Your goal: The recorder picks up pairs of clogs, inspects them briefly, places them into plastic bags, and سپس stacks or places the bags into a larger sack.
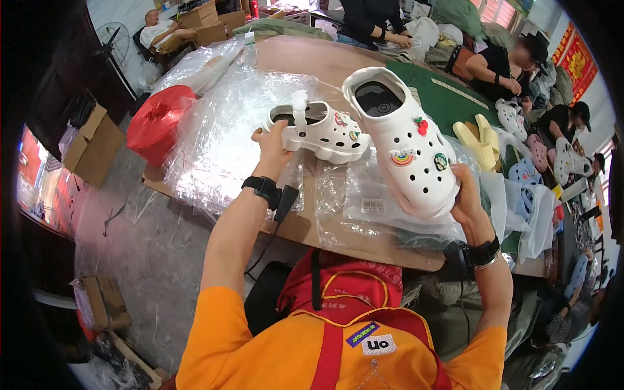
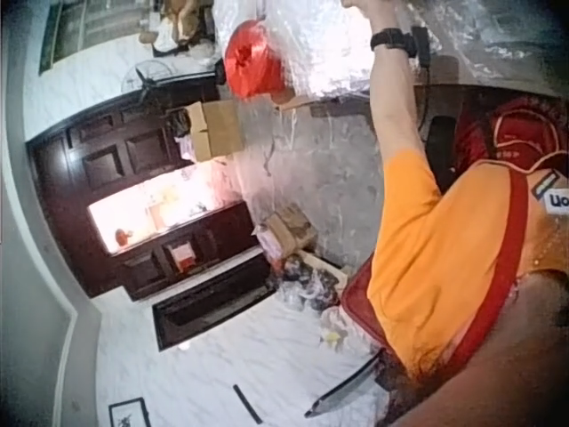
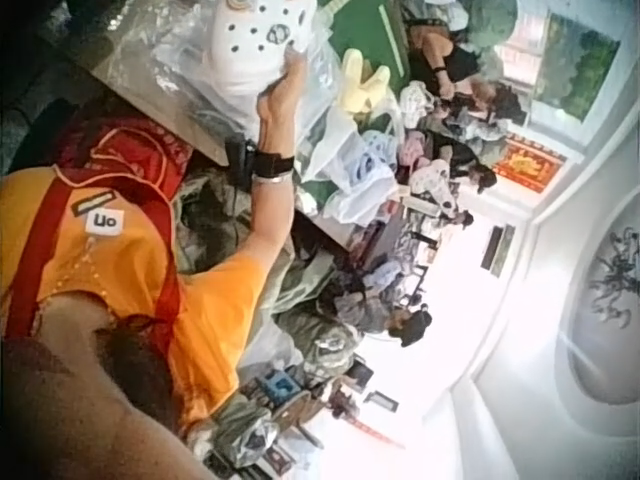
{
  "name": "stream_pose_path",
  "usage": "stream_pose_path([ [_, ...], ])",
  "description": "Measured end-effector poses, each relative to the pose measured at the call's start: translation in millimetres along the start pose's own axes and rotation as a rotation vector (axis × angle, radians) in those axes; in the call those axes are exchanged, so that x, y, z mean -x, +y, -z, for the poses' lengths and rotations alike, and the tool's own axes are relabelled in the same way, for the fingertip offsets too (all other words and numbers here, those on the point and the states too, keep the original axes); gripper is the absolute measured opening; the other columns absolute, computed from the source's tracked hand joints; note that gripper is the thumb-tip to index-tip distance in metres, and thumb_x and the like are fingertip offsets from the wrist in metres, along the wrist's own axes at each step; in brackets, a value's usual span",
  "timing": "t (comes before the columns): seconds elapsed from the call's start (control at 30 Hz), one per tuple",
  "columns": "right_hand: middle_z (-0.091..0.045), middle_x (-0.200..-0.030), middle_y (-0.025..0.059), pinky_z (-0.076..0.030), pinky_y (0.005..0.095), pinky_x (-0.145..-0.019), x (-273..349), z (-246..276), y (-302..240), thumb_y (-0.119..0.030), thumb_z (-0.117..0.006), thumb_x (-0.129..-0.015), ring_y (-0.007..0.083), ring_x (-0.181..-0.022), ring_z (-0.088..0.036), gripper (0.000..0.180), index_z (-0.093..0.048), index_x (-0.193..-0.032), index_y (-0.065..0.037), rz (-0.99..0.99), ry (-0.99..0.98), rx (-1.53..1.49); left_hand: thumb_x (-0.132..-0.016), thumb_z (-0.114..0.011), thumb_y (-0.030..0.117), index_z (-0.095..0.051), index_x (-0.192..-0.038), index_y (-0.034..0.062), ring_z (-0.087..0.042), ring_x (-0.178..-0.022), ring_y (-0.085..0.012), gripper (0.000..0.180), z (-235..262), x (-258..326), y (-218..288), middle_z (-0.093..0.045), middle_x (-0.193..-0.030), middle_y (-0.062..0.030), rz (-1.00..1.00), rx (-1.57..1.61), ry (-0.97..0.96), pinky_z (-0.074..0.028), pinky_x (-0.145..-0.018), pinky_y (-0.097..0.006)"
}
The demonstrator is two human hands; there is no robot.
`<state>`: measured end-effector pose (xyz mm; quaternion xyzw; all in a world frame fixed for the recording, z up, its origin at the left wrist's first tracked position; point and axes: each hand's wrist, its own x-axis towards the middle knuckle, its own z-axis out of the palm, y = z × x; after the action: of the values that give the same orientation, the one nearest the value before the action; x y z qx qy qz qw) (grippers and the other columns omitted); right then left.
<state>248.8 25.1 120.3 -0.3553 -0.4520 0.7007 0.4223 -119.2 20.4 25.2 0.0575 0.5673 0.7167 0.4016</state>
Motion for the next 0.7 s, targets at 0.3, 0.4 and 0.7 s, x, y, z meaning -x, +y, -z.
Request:
stream_pose_path([
  [0.3, -0.062, -0.107, 0.0129, -0.050, 0.0354, -0.084, 0, 52, -26, -0.027, -0.053, -0.080, 0.0223, -0.091, -0.063, 0.048, -0.049, -0.117, 0.002, 0.044, 0.004, -0.040, -0.073, -0.059, 0.035, -0.018, -0.129, 0.0117, -0.049, -0.097, -0.0285, 0.073, 29, 35, 38, -0.040, -0.116, -0.0137, -0.196, -0.106, -0.248, -0.043, -0.074, -0.049],
  [0.4, -0.059, -0.112, 0.0119, -0.050, 0.0337, -0.083, 1, 51, -27, -0.028, -0.051, -0.080, 0.0204, -0.095, -0.061, 0.051, -0.045, -0.123, -0.002, 0.080, -0.033, -0.005, -0.083, -0.049, 0.046, -0.016, -0.131, 0.0131, -0.051, -0.100, -0.0327, 0.066, 48, 41, 38, -0.037, -0.122, -0.0141, -0.113, -0.156, -0.517, -0.045, -0.077, -0.053],
  [0.7, -0.052, -0.123, 0.0151, -0.046, 0.0350, -0.091, -19, 42, 20, -0.026, -0.051, -0.077, 0.0236, -0.107, -0.056, 0.061, -0.036, -0.131, 0.000, 0.004, -0.221, 0.063, -0.079, -0.057, 0.026, -0.017, -0.130, 0.0122, -0.057, -0.087, -0.0259, 0.066, 69, 120, -18, -0.047, -0.109, -0.0141, 0.201, -0.177, -0.408, -0.054, -0.061, -0.040],
])
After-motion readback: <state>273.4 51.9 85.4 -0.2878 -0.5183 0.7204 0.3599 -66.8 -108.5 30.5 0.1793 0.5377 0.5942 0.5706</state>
